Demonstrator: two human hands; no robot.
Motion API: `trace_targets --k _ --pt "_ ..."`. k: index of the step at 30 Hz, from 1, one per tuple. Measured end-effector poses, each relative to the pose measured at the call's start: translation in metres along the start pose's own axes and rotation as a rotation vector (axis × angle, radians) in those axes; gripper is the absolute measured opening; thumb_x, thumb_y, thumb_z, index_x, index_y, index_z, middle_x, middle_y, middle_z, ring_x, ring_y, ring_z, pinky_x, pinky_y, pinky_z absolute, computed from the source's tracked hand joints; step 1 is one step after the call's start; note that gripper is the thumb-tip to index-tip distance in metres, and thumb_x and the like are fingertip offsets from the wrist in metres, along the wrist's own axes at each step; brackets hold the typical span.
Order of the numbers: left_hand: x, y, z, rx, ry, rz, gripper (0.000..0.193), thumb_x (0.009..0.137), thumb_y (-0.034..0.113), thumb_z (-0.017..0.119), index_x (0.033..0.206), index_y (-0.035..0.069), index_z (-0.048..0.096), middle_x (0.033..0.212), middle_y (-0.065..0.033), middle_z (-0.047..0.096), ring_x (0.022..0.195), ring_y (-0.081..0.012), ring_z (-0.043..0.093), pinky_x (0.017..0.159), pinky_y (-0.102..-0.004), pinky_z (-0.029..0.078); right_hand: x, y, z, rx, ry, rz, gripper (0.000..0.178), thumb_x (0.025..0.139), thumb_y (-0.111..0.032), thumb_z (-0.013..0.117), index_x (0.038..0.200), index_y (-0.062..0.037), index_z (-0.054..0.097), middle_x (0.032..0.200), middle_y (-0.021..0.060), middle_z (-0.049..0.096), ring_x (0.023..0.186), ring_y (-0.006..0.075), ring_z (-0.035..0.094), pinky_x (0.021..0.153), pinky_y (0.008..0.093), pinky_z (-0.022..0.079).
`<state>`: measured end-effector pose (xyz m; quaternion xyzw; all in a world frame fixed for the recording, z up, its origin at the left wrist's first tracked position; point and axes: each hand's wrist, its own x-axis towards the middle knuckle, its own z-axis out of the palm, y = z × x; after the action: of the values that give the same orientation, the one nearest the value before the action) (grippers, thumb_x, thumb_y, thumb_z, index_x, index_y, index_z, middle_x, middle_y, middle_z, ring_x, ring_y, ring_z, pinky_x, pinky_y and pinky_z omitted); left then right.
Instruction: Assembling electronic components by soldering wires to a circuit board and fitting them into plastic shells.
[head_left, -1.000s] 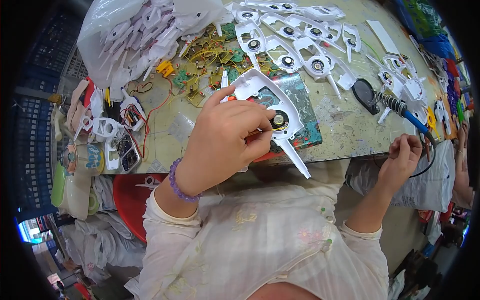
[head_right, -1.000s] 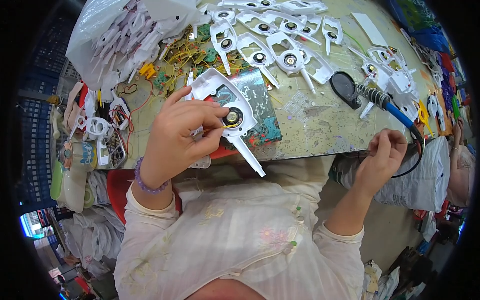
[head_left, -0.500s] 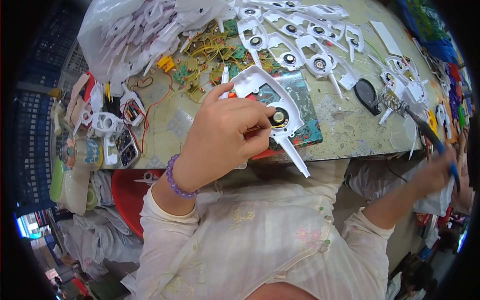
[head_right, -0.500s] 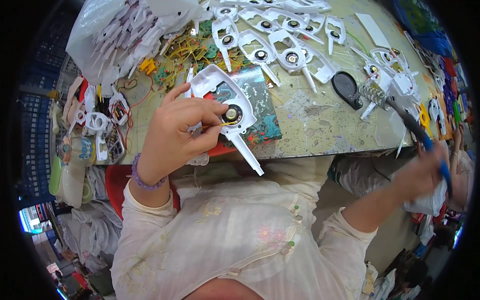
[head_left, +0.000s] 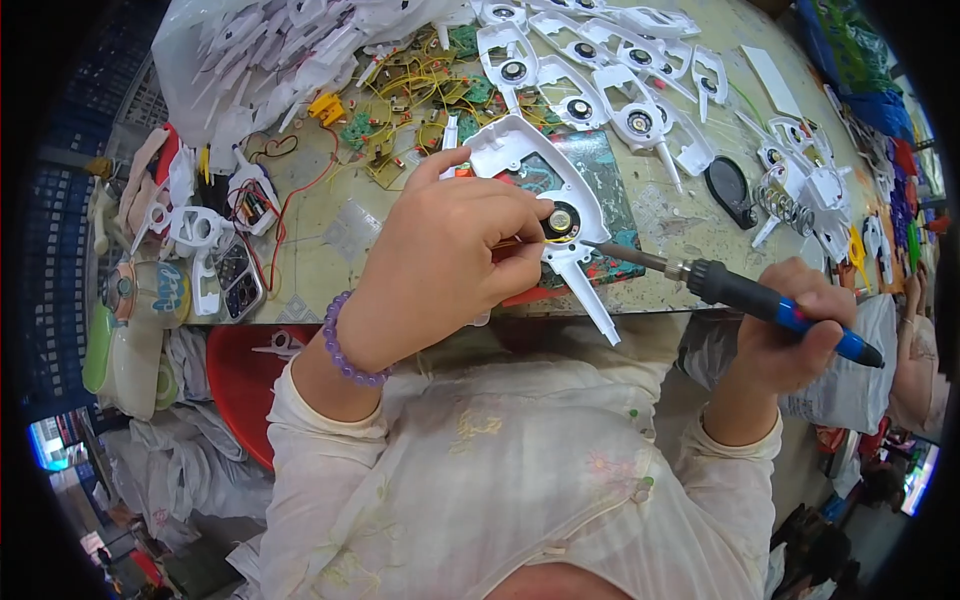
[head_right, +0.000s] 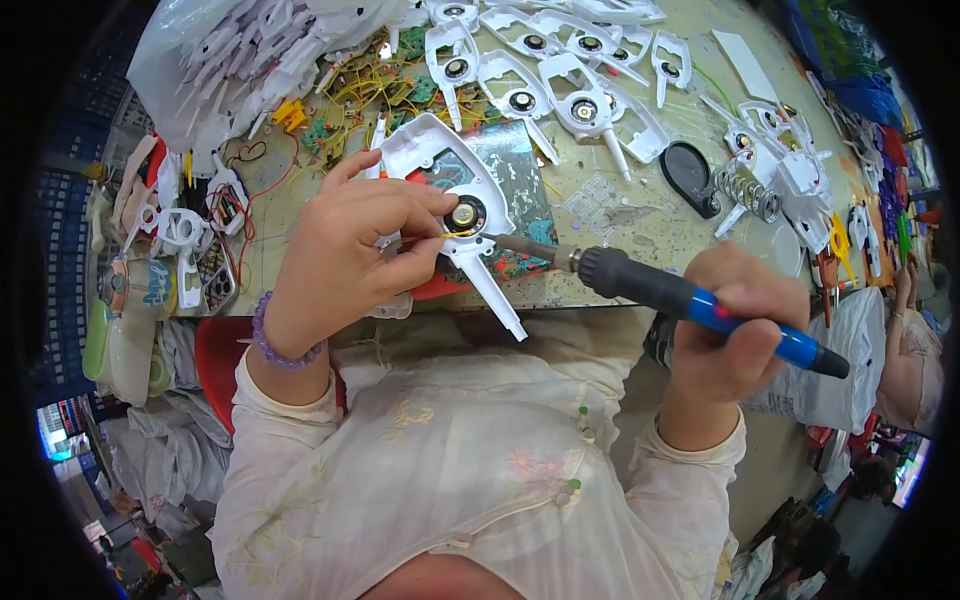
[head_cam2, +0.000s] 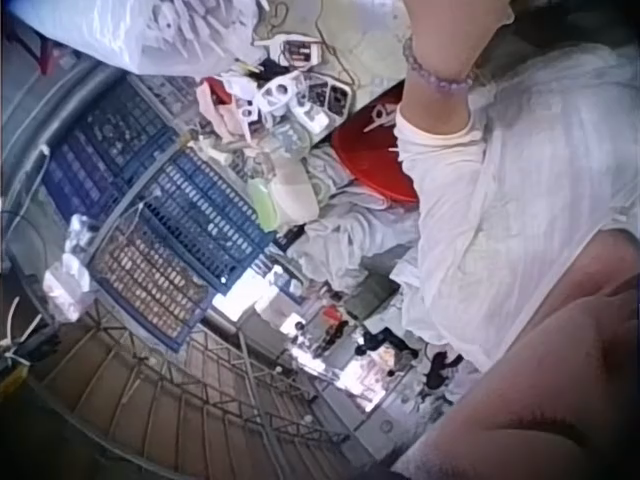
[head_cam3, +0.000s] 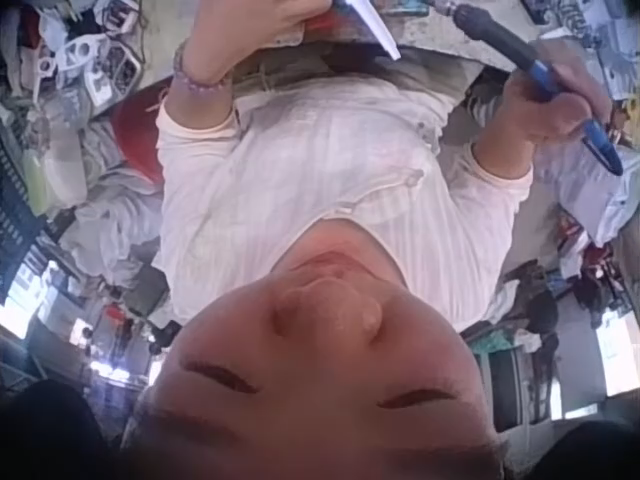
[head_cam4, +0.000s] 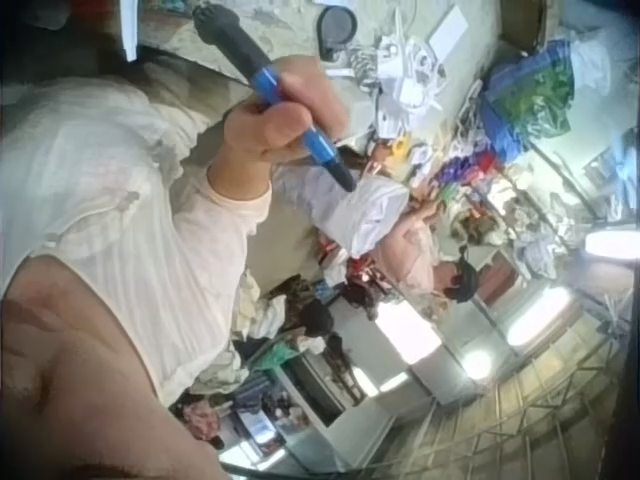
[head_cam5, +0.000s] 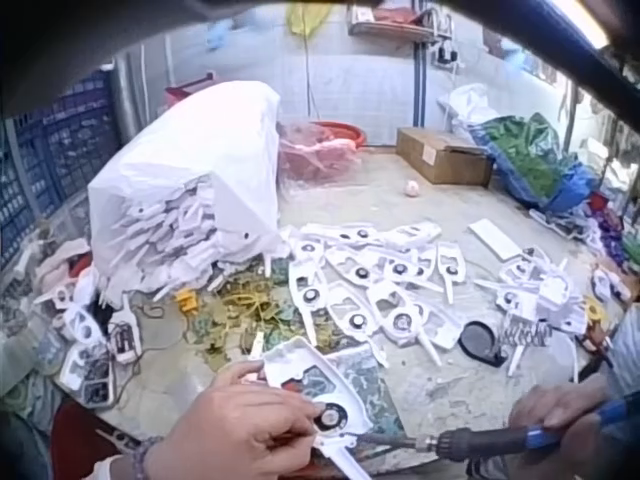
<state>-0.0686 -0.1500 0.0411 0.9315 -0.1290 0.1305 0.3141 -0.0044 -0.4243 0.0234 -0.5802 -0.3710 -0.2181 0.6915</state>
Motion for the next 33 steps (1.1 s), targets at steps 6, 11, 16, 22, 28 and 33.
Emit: trace_targets --k 6,11,16,22,28,33 --pt "0.001 0.001 -0.001 0.013 -0.007 0.007 0.005 0.072 0.007 0.067 0.069 0.007 0.063 0.087 -0.0034 0.071 0.083 -0.0178 0.066 0.1 -0.0472 0.035 0.002 0.006 0.01 -0.009 -0.037 0.012 0.036 0.095 -0.037 0.048 0.088 -0.0024 0.046 0.059 0.0077 0.046 0.048 0.015 0.041 0.047 0.0286 0.032" --pt "0.002 0.001 -0.001 0.017 -0.002 0.012 0.005 0.072 0.007 0.067 0.068 0.007 0.063 0.087 -0.0034 0.071 0.082 -0.0178 0.065 0.1 -0.0471 0.036 0.004 0.007 0.012 -0.003 -0.043 0.017 0.035 0.095 -0.036 0.048 0.088 -0.0022 0.046 0.06 0.0075 0.046 0.049 0.0149 0.041 0.048 0.0282 0.032" --pt "0.002 0.001 -0.001 0.033 -0.003 0.021 0.005 0.071 0.007 0.066 0.068 0.007 0.063 0.087 -0.0033 0.071 0.083 -0.0179 0.066 0.1 -0.0473 0.036 0.004 0.008 0.011 -0.003 -0.034 0.024 0.035 0.095 -0.036 0.048 0.088 -0.0022 0.046 0.06 0.0074 0.046 0.049 0.0144 0.04 0.048 0.0282 0.031" --pt "0.002 0.002 -0.001 0.038 -0.004 0.024 0.005 0.071 0.007 0.066 0.068 0.008 0.063 0.087 -0.0038 0.071 0.084 -0.0179 0.066 0.1 -0.0475 0.036 0.005 0.008 0.012 -0.013 -0.027 0.034 0.035 0.095 -0.037 0.049 0.087 -0.0023 0.046 0.059 0.0069 0.046 0.048 0.0142 0.04 0.048 0.0283 0.031" --pt "0.002 0.001 -0.001 0.036 0.004 0.031 0.004 0.072 0.008 0.067 0.069 0.007 0.063 0.087 -0.0038 0.071 0.084 -0.0181 0.066 0.1 -0.0476 0.036 0.008 0.006 0.012 -0.014 -0.073 0.013 0.036 0.095 -0.037 0.049 0.086 -0.0027 0.047 0.059 0.0062 0.046 0.047 0.014 0.04 0.047 0.0278 0.032" --pt "0.002 0.003 -0.002 0.031 -0.002 0.022 0.004 0.072 0.008 0.066 0.069 0.007 0.064 0.087 -0.0037 0.071 0.085 -0.0181 0.066 0.1 -0.0476 0.035 0.009 0.005 0.013 -0.023 -0.086 -0.005 0.035 0.095 -0.037 0.049 0.086 -0.0029 0.048 0.059 0.0058 0.045 0.047 0.0142 0.041 0.046 0.028 0.033"
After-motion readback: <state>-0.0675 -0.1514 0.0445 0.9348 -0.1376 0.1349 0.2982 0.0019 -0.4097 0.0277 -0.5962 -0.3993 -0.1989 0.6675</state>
